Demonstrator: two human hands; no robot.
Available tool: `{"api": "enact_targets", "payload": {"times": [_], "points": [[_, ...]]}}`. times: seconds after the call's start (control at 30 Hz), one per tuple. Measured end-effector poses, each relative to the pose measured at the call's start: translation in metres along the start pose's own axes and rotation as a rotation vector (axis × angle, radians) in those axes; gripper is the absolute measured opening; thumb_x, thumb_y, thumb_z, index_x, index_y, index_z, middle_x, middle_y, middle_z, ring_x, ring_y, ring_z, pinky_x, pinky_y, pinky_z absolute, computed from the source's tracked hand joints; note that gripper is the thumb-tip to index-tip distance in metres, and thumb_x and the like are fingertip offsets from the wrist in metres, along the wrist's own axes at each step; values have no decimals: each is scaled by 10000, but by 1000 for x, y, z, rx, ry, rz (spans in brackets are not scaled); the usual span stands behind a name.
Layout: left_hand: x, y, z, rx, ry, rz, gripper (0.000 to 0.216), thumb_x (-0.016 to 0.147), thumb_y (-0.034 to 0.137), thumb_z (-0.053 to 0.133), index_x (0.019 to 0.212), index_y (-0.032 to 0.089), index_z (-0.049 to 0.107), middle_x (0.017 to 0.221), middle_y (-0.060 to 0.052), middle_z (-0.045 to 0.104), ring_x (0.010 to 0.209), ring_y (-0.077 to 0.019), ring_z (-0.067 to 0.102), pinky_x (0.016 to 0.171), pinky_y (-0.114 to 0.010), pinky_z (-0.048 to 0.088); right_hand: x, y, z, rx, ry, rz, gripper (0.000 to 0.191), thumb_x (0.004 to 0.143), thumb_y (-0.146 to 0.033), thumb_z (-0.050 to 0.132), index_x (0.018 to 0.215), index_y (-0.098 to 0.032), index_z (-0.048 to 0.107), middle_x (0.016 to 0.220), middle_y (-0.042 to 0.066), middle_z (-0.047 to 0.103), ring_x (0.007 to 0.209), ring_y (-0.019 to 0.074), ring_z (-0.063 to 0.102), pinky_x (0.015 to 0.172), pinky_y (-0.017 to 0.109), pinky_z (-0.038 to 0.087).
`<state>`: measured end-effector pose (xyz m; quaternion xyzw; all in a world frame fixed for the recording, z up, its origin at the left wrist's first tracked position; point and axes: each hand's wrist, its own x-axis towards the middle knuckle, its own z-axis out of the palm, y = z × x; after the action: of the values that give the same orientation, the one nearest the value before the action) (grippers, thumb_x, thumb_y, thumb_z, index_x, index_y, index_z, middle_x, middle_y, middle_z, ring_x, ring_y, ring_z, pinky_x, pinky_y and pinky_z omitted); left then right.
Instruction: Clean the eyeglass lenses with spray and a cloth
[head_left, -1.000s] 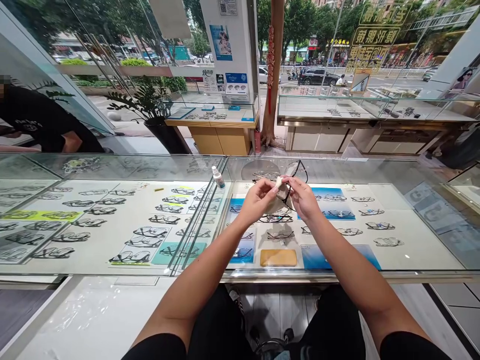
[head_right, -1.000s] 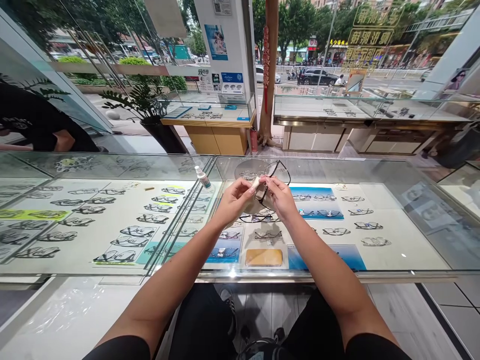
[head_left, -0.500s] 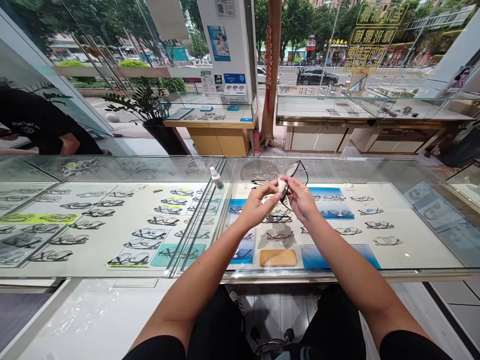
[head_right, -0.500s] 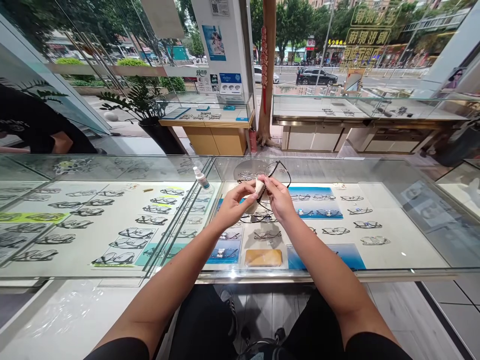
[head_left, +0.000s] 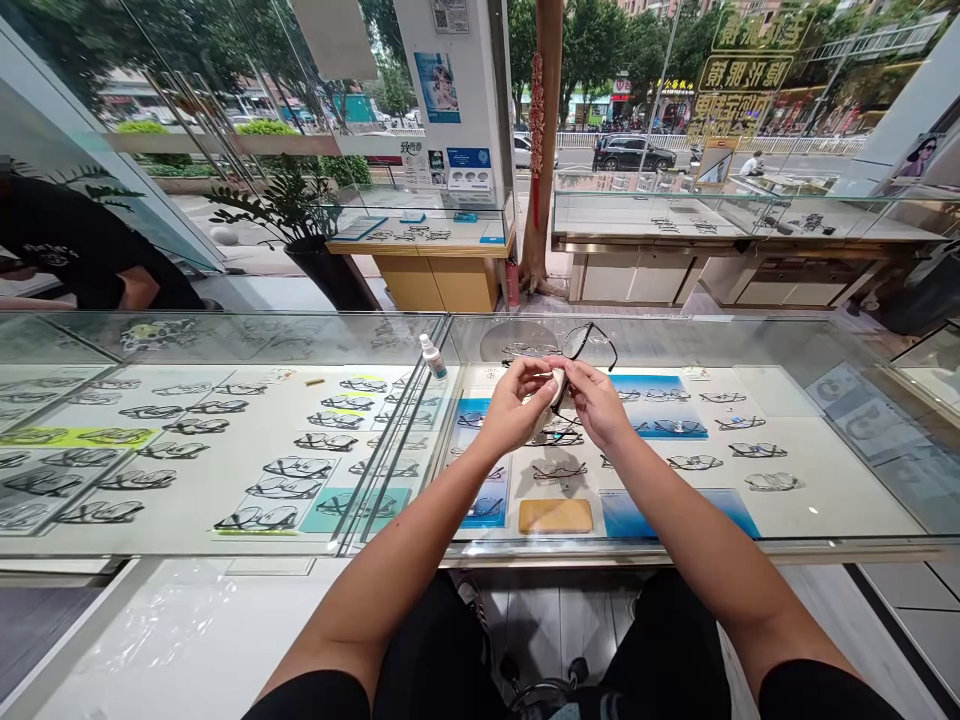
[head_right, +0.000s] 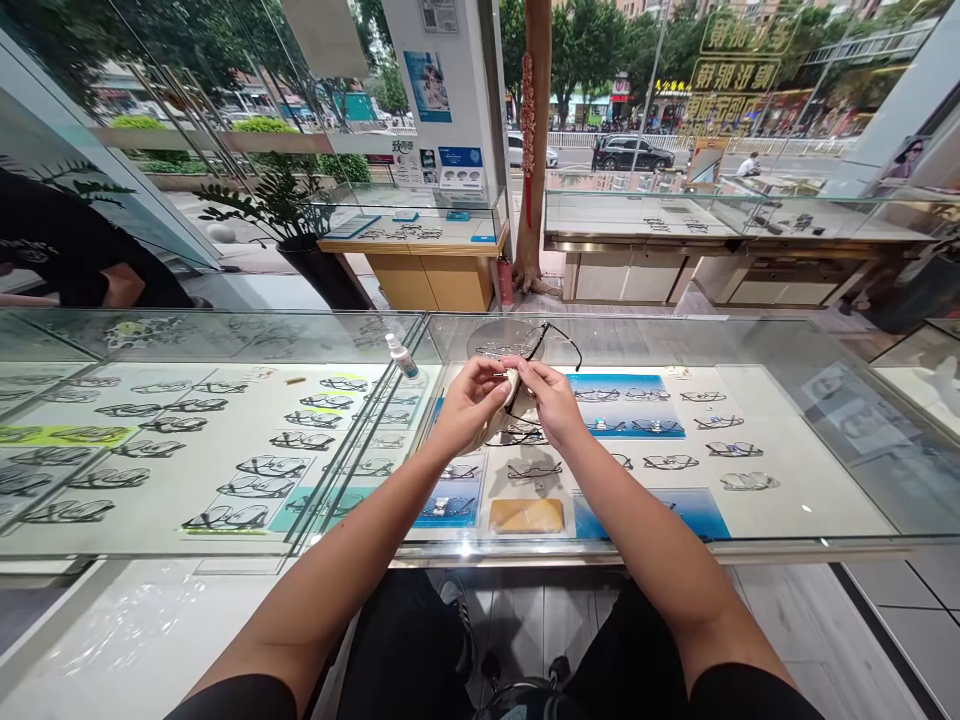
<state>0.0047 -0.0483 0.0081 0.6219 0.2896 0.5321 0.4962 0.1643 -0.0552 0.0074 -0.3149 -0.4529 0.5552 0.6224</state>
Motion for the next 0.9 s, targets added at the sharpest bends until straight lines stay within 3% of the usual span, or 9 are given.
{"api": "enact_targets", "payload": {"times": [0.17,0.4,0.57,0.63,0.77,0.9], "points": [[1,-2,-2,-136,-24,-146,659,773,625,976,1123,230,581,1217,-64,689,876,-127,661,840,-279,554,-1,-1,-1,-1,-13,6,446,765,-712,934,945,-305,895,1300,62,827,1372,313,674,1238,448,482],[4,-10,-4,-156,-39,-215,726,702,639,1012,1106,223,573,1117,-41,666,1020,-168,663,932,-304,521,-2,-4,1,-12,-55,24,467,759,-718,941,956,-297,893,1309,74,828,1387,324,677,1226,461,503],[0,-6,1,147,107,28,562,772,595,972,981,233,596,1102,-48,634,1072,-214,623,881,-310,493,-2,1,0,-40,-35,-2,486,772,-741,918,965,-296,892,1271,70,830,1397,332,658,1245,475,476],[-2,-3,3,244,104,111,472,829,564,937,907,229,614,1052,-48,624,1030,-219,611,855,-317,481,-3,2,1,-35,-36,2,491,769,-740,921,957,-287,893,1265,73,826,1376,330,660,1224,456,484],[-5,-2,4,346,75,201,332,941,529,841,923,236,686,1020,-66,644,979,-236,590,809,-340,464,-4,1,2,23,-35,62,495,755,-710,939,1015,-291,904,1220,49,821,1195,280,711,1007,375,566],[-7,-3,2,497,100,311,212,1046,452,717,1084,258,795,1083,-97,633,1053,-273,584,930,-409,492,-3,-1,0,76,-12,111,480,763,-676,933,1072,-310,910,1071,18,828,908,197,692,764,307,534]]}}
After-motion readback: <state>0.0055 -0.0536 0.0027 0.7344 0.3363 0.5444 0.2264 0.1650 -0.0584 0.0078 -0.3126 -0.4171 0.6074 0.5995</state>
